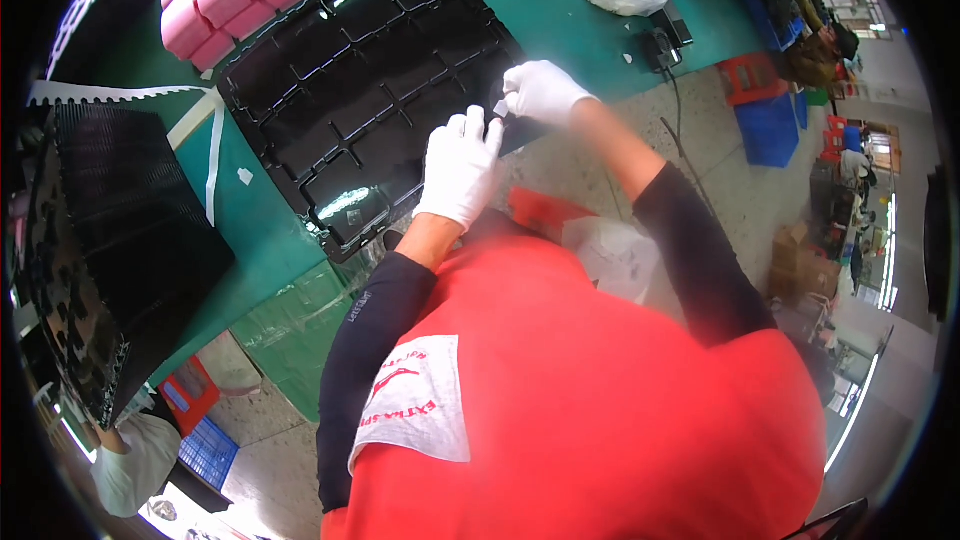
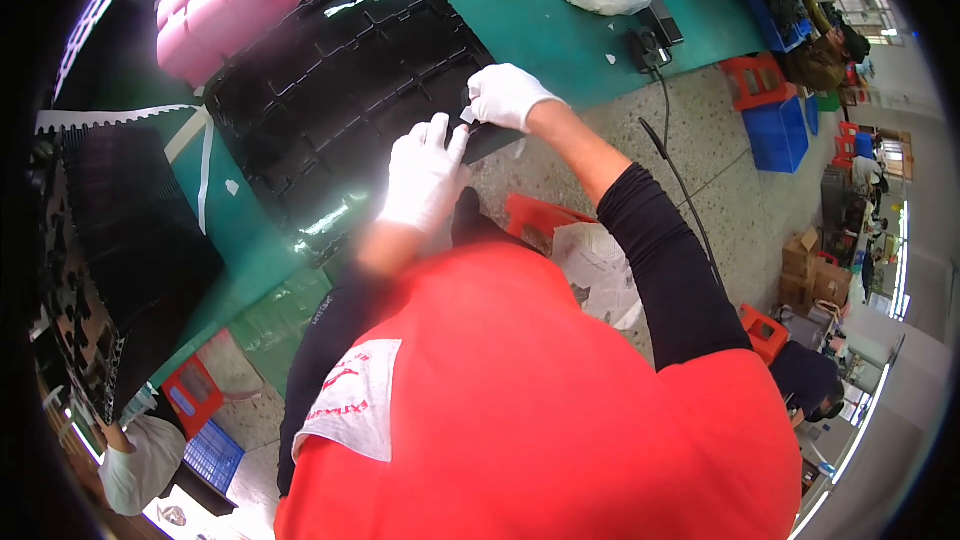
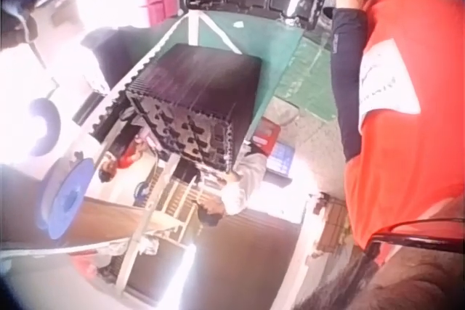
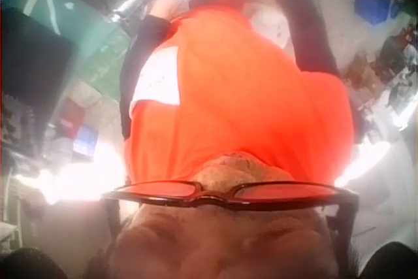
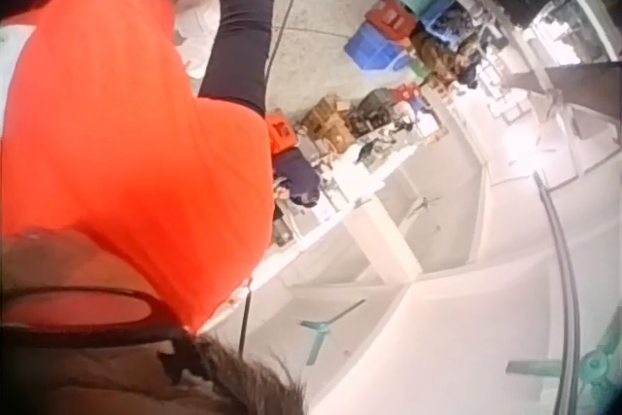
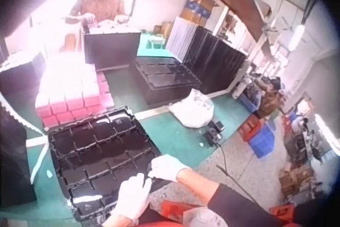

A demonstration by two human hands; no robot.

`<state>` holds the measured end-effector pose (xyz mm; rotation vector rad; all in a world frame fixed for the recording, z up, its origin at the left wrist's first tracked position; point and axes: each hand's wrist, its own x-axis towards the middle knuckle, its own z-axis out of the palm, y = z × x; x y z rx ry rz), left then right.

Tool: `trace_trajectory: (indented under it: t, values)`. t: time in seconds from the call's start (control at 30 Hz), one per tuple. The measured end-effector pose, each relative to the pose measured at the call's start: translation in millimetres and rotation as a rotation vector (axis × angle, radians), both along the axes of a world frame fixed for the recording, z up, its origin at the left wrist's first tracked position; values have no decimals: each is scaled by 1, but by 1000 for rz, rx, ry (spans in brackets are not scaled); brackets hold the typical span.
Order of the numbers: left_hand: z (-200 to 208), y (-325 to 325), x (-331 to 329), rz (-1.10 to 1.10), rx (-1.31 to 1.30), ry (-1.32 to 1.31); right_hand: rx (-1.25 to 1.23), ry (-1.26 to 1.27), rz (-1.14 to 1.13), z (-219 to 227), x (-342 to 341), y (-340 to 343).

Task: The person assembles plastic components by hand, inserting foam dividers into black plastic trays and attaching white plastic strips to the trays.

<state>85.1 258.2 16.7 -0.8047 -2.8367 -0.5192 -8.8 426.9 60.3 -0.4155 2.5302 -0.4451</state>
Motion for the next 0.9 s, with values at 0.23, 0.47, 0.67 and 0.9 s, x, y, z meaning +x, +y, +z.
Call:
trace_trajectory:
  t: [0.23,0.47,0.67,0.9]
  values:
    - [-16,-10,2,-19,182,206,-461,118,-221,-15,22,9]
    - [-10,-13,1,-93,121,133,-1005,-135,-601,-49,22,66]
    - [-8,-12,1,-81,141,169,-944,-236,-663,-31,21,58]
    - [3,-6,-2,-63,154,88,-478,-236,-396,-5,18,23]
